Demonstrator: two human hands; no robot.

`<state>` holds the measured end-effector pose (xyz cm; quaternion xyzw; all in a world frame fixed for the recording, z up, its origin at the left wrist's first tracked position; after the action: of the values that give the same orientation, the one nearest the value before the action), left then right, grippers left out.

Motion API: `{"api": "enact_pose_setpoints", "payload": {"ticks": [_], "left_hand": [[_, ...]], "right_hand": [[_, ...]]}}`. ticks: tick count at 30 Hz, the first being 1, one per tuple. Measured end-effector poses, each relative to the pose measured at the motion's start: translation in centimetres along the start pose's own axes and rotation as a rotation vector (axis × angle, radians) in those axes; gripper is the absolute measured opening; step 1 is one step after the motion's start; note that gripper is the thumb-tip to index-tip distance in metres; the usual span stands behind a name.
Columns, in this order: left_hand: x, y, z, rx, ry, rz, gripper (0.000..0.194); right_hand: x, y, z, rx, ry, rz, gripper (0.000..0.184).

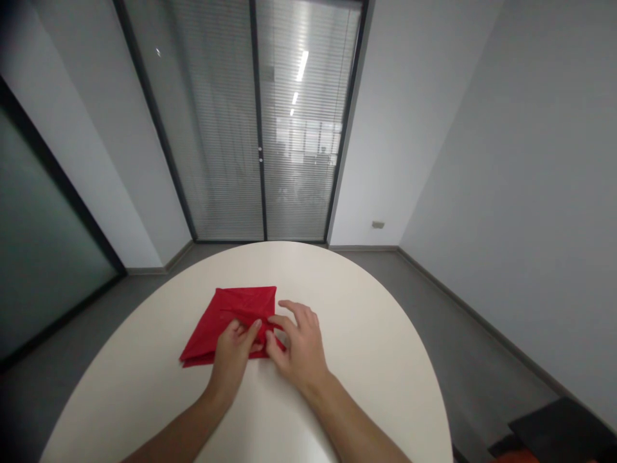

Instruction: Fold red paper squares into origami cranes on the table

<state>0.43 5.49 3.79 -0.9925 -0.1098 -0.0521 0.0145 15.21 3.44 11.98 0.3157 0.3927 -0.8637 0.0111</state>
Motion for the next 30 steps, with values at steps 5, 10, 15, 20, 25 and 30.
{"api": "enact_pose_setpoints", "payload": {"ticks": [5, 10, 15, 20, 25, 30], "left_hand": [[0.9, 0.7, -0.4, 0.081, -0.113, 0.091, 0.032], [0.8, 1.1, -0.3, 0.129, -0.243, 0.105, 0.033], [0.8, 1.4, -0.9, 0.197, -0.282, 0.092, 0.033], [0.4, 0.9, -0.6, 0.164, -0.220, 0.040, 0.026], [0.5, 0.4, -0.1, 0.133, -0.163, 0.054, 0.029], [0.4, 0.4, 0.2, 0.133, -0.159, 0.063, 0.033]], "right_hand": [[0.5, -0.1, -0.5, 0.019, 0.002, 0.047, 0.029], [1.0, -0.2, -1.2, 0.093, -0.141, 0.089, 0.022], [0.5, -0.5, -2.1, 0.225, -0.269, 0.018, 0.016], [0.9, -0.2, -2.6, 0.264, -0.334, 0.038, 0.020], [1.1, -0.1, -2.7, 0.221, -0.306, 0.085, 0.020], [0.8, -0.2, -3.0, 0.212, -0.345, 0.080, 0.017]]}}
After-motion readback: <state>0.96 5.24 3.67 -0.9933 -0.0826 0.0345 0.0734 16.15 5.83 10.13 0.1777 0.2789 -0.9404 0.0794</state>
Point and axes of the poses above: each hand's wrist, its own y-axis away from the middle knuckle, its own x-axis out of the palm, z = x × y, the point moved 8 cm from there along -y, towards the middle knuckle, and after that the axes turned 7 degrees about -y, right-handed, at the moved point
